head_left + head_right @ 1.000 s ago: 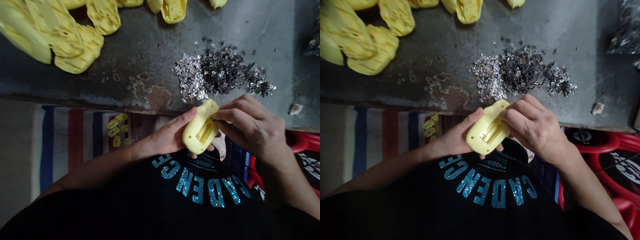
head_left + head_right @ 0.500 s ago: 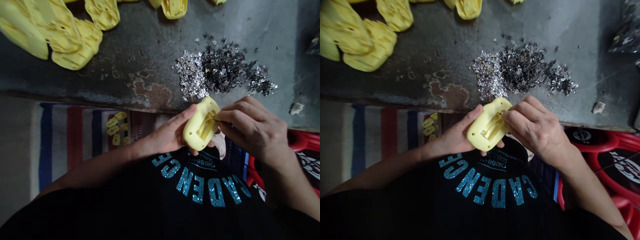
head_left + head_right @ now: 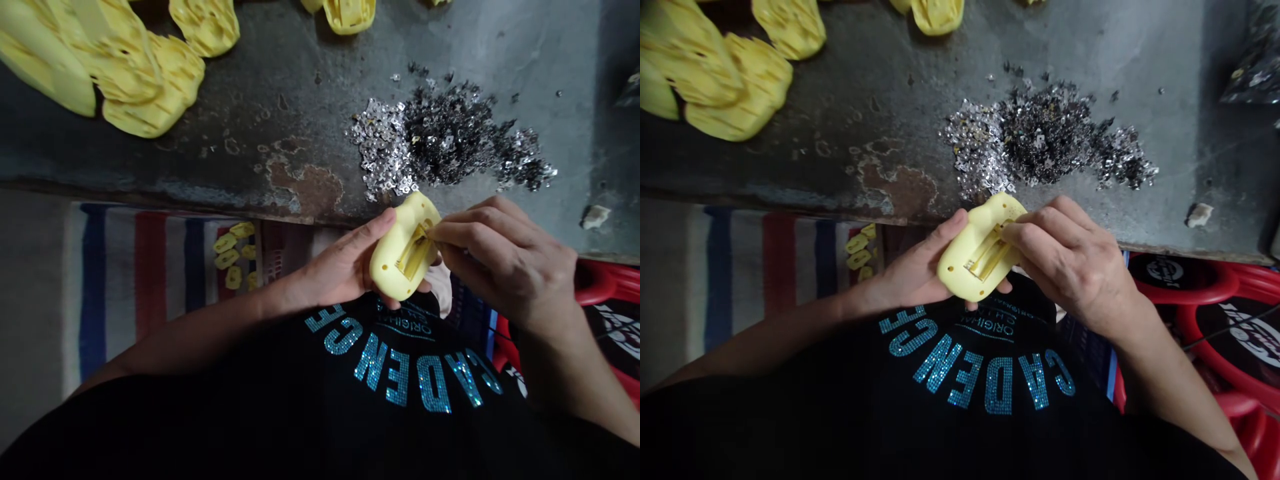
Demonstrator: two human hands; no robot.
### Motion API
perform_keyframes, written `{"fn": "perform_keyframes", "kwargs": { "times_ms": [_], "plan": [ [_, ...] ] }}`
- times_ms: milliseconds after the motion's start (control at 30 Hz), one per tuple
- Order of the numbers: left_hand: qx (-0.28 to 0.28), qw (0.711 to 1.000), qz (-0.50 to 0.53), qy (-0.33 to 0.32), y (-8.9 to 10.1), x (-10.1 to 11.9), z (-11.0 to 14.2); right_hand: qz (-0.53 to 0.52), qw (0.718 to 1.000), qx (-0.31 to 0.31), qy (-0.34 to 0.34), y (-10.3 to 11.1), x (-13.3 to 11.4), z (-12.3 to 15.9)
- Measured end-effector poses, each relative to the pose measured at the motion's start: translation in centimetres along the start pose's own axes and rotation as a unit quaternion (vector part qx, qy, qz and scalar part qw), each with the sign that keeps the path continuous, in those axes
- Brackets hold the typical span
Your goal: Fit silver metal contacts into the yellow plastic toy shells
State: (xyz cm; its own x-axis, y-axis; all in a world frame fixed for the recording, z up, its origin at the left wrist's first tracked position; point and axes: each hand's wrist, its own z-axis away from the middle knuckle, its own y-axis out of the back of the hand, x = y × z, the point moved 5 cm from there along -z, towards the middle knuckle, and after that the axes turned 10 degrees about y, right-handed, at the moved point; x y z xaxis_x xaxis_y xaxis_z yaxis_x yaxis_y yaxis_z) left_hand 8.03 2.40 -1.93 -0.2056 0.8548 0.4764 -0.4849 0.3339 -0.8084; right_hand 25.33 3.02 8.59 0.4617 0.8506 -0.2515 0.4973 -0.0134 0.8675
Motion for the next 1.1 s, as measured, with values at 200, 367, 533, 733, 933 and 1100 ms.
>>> {"fn": "perform_keyframes", "kwargs": {
  "times_ms": [200, 367, 533, 733, 933, 1100],
  "plan": [
    [0.058, 0.997, -0.017, -0.051, -0.1, 0.2, 0.2, -0.095, 0.979, 0.107, -0.143, -0.8, 2.1, 2.0],
    [0.126, 0.980, -0.067, -0.137, -0.3, 0.6, 1.1, -0.294, 0.922, 0.087, -0.237, -4.0, 3.6, 3.0],
    [0.156, 0.958, -0.189, -0.150, -0.3, 0.7, 2.7, -0.314, 0.897, 0.180, -0.254, -5.1, 2.8, 3.6],
    [0.172, 0.895, -0.333, -0.240, -0.4, 1.6, 3.4, -0.248, 0.900, 0.285, -0.219, -5.2, 1.4, 4.8],
    [0.154, 0.912, -0.301, -0.231, -0.2, 2.1, 3.1, -0.229, 0.906, 0.276, -0.226, -4.6, 0.9, 5.2],
    [0.108, 0.987, -0.069, -0.094, 0.8, 1.4, 4.0, -0.241, 0.937, 0.147, -0.205, -5.1, 2.9, 3.7]
  ]
}}
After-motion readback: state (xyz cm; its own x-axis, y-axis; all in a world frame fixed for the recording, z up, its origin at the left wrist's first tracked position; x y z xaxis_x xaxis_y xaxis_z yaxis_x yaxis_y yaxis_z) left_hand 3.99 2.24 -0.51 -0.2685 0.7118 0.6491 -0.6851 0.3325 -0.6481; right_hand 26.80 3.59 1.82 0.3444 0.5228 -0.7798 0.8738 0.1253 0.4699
